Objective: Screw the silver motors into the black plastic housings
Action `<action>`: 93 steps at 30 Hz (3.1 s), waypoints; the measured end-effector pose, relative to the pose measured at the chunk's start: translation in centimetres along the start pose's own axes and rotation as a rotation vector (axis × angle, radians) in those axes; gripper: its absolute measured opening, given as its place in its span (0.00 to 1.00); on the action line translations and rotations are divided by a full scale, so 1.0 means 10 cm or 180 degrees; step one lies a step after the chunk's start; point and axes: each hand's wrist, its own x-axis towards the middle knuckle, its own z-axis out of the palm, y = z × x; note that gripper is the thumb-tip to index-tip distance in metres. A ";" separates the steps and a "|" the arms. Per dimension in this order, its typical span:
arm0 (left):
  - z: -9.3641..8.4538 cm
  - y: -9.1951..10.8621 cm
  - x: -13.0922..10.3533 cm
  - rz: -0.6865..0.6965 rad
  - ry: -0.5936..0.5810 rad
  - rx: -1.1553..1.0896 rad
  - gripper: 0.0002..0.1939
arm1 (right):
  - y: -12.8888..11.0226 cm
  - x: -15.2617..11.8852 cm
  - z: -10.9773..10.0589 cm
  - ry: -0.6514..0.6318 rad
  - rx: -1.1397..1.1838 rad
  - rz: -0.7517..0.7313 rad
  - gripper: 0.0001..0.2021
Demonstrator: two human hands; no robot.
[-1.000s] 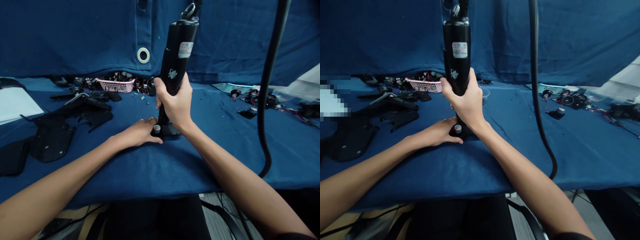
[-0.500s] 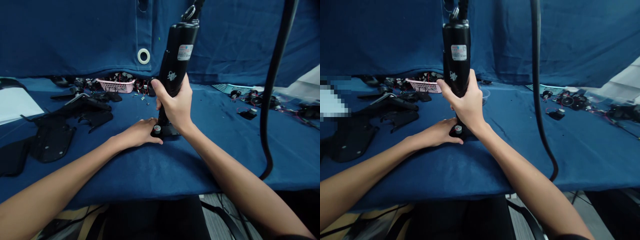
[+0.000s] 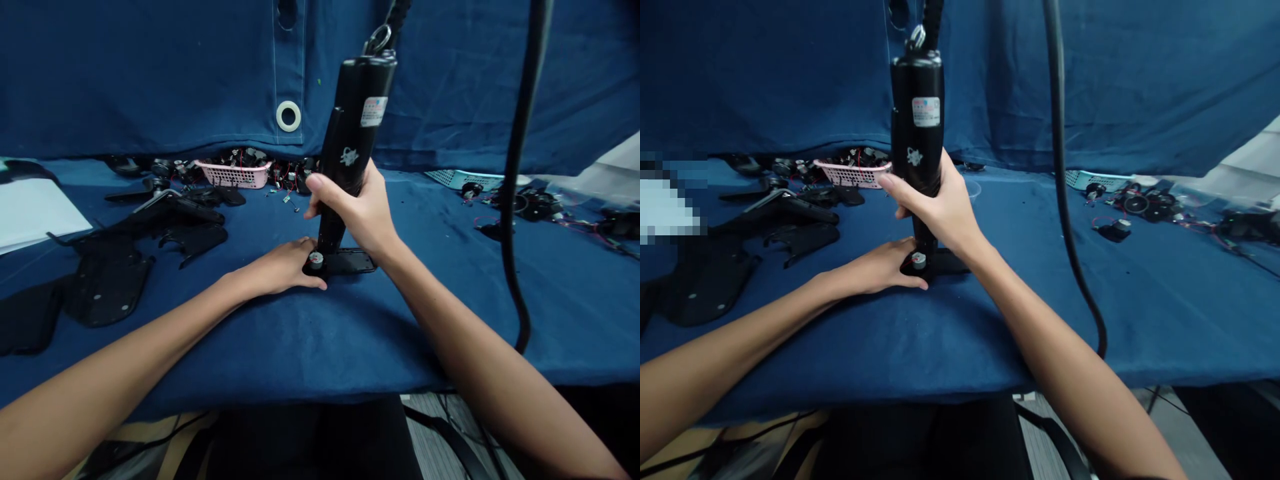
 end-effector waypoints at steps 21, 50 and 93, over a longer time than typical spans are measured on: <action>-0.01 -0.02 0.02 0.0378 0.0089 -0.0520 0.25 | 0.12 -0.12 -0.23 -0.1507 -0.1042 0.0093 0.10; -0.12 0.01 -0.10 0.0629 0.1673 -0.0311 0.29 | 0.96 -0.01 -0.55 -0.0700 -0.0693 0.3343 0.25; -0.08 -0.15 0.03 -0.1331 0.1918 -0.1683 0.18 | 0.42 -0.22 -0.24 -0.0822 -0.1560 -0.0343 0.18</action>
